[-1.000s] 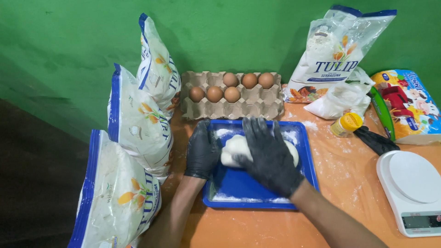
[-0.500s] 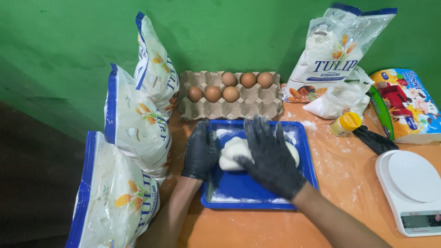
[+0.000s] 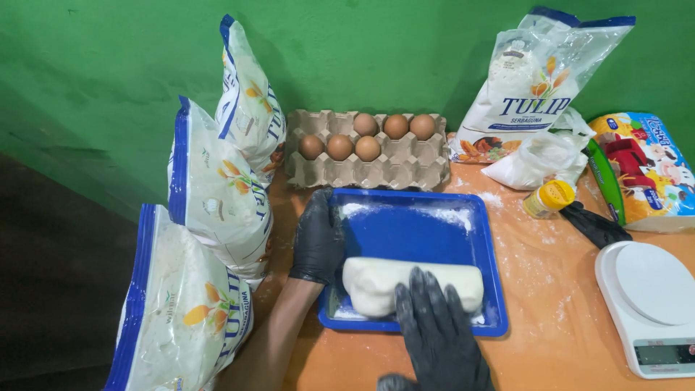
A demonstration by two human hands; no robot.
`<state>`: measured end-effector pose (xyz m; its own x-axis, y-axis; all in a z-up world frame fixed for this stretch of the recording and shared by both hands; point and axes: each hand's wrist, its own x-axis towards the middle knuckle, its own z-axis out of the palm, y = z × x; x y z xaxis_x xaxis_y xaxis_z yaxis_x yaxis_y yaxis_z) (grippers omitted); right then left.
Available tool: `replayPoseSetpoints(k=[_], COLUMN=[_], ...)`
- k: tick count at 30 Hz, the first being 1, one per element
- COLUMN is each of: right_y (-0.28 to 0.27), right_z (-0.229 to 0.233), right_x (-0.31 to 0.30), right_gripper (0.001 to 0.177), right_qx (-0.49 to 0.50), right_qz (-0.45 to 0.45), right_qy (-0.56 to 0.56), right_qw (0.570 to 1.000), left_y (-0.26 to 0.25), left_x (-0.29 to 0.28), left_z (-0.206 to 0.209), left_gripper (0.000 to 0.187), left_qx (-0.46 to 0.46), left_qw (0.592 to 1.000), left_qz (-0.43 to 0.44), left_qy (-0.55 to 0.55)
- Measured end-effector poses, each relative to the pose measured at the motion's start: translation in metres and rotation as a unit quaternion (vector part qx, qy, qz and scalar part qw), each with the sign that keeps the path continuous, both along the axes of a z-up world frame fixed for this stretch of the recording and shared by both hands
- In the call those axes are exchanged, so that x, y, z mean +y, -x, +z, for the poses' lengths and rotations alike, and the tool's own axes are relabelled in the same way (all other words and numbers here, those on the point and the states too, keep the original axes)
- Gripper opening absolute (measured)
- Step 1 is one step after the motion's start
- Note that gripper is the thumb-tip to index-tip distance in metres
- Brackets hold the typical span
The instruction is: Kneading a piece of dough on a floured tray in a bakery setting.
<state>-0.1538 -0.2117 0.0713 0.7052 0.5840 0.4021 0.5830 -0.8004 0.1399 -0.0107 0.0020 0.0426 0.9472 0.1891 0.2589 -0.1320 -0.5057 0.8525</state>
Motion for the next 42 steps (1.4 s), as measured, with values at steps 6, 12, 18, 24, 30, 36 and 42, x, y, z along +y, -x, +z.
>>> replayPoseSetpoints(k=[6,12,18,24,30,36,42], right_y=[-0.039,-0.185,-0.125,0.001,-0.040,-0.159,-0.105], right_z=[0.008,-0.007,0.007,-0.006,0.003,-0.004,0.008], right_x=[-0.006,0.008,0.006,-0.005,0.003,0.005,0.005], right_gripper=[0.100,0.085,0.078,0.108,0.101,0.080,0.090], right_qx=[0.057,0.048,-0.045,-0.010,0.033,-0.020,0.016], right_qz=[0.019,-0.067,-0.030,0.024,0.001,-0.056,-0.035], right_qy=[-0.057,-0.069,-0.047,0.000,-0.042,0.004,0.022], right_qw=[0.997,0.994,0.997,1.000,0.999,0.998,0.999], left_y=[-0.001,-0.009,-0.017,-0.002,0.003,-0.001,-0.004], left_x=[-0.001,0.000,0.005,-0.002,-0.002,0.000,0.001], left_z=[0.000,-0.023,-0.037,-0.002,0.008,0.001,-0.006], left_gripper=[0.028,0.037,0.035,0.031,0.027,0.024,0.025], left_qx=[-0.025,0.039,0.044,-0.022,-0.024,-0.004,-0.041], left_qw=[0.999,0.998,0.999,0.999,0.998,0.999,0.996], left_qz=[-0.028,0.006,0.011,-0.024,-0.047,-0.028,-0.031], left_qy=[0.004,-0.046,-0.010,0.017,0.037,0.042,0.069])
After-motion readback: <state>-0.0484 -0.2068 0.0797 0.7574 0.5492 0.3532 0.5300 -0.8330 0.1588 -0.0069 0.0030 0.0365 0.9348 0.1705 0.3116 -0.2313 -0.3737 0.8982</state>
